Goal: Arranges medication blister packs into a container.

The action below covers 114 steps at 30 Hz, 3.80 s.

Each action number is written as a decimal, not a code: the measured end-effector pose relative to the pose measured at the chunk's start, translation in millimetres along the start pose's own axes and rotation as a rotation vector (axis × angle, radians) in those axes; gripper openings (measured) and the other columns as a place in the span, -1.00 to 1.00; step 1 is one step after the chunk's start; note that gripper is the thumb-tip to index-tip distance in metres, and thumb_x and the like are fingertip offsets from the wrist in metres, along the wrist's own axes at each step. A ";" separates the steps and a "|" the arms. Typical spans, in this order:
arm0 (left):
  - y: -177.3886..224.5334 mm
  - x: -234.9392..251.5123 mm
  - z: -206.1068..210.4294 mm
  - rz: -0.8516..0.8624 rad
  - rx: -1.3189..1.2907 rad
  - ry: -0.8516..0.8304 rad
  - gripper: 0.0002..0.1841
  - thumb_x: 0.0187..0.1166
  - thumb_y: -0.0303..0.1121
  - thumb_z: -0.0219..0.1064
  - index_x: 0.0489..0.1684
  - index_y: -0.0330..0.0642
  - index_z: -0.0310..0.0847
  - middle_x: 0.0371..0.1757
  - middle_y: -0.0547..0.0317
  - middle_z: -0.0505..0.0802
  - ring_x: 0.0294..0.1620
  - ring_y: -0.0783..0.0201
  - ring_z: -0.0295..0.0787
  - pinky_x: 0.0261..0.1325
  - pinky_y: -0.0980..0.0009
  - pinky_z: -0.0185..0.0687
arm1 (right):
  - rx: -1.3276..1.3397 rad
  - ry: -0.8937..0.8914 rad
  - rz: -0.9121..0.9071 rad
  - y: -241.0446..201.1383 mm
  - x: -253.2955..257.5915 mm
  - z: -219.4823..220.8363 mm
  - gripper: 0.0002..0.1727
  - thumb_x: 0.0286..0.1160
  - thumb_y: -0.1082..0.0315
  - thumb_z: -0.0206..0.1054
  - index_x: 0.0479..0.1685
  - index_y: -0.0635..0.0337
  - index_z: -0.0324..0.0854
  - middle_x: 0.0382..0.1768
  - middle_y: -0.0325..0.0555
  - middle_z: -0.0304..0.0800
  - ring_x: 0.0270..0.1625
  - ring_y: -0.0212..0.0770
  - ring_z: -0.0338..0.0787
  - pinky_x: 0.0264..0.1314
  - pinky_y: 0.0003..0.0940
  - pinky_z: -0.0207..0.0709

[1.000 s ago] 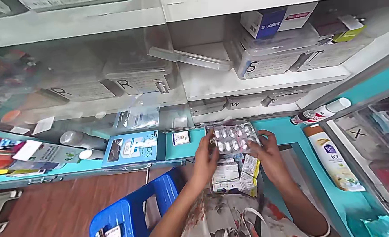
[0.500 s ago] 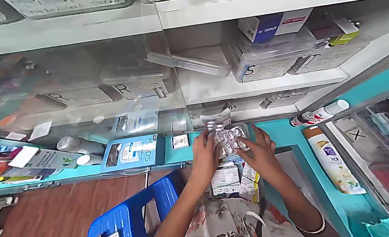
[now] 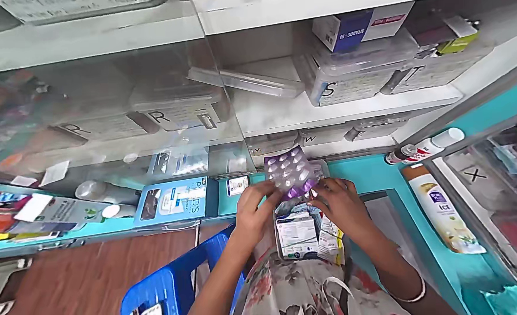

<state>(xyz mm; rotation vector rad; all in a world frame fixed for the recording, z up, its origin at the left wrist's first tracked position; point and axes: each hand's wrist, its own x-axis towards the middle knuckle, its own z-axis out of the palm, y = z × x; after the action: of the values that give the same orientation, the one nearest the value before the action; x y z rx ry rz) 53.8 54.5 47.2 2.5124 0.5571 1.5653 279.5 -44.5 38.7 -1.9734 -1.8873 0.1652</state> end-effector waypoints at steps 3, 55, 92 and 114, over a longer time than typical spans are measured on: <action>-1.3 -26.1 -3.9 0.021 0.027 0.047 -0.90 0.68 -0.48 0.25 -0.04 -0.13 0.67 -0.04 0.07 0.82 0.17 0.17 0.78 0.34 0.32 0.68 | -0.068 0.074 -0.152 4.1 4.3 0.7 -0.69 0.50 0.13 0.41 0.04 0.12 0.86 -0.04 0.14 0.86 0.10 0.28 0.81 0.22 0.32 0.57; 6.1 -41.9 40.8 -0.429 -0.056 -0.621 -0.64 0.74 0.07 0.11 0.25 0.32 0.78 0.60 -0.19 0.53 0.64 -0.29 0.34 0.43 -0.33 0.25 | 0.350 0.031 -0.295 62.2 -39.2 20.0 -0.58 0.76 0.03 0.15 0.37 -0.10 0.77 0.62 -0.19 0.58 0.81 0.05 0.29 0.84 0.29 0.01; 80.1 -7.0 -77.3 -1.326 -1.393 0.008 -0.07 0.10 -0.02 0.73 0.49 -0.17 0.30 0.08 0.04 0.88 0.02 0.15 0.92 0.09 0.18 0.88 | -0.287 0.306 -0.444 -100.1 143.8 -205.6 -0.75 0.59 0.54 0.25 0.16 0.40 0.67 -0.21 0.30 0.82 -0.24 0.36 0.85 -0.25 0.28 0.64; 72.2 53.1 -82.4 -1.288 -1.412 0.070 -0.35 0.38 -0.11 0.55 0.38 -0.12 0.33 0.03 0.15 0.89 0.01 0.22 0.91 0.13 0.23 0.84 | -0.009 0.312 -0.750 -13.5 30.0 -215.2 -0.68 0.79 0.48 0.02 0.30 0.21 0.63 0.36 0.11 0.76 0.63 -0.07 0.57 0.76 -0.28 0.28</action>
<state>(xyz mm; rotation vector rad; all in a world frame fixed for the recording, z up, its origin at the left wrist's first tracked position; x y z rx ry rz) 19.0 0.8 150.8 0.6899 0.5397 0.8512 345.9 -59.1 245.5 -1.0917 -2.2442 -0.3418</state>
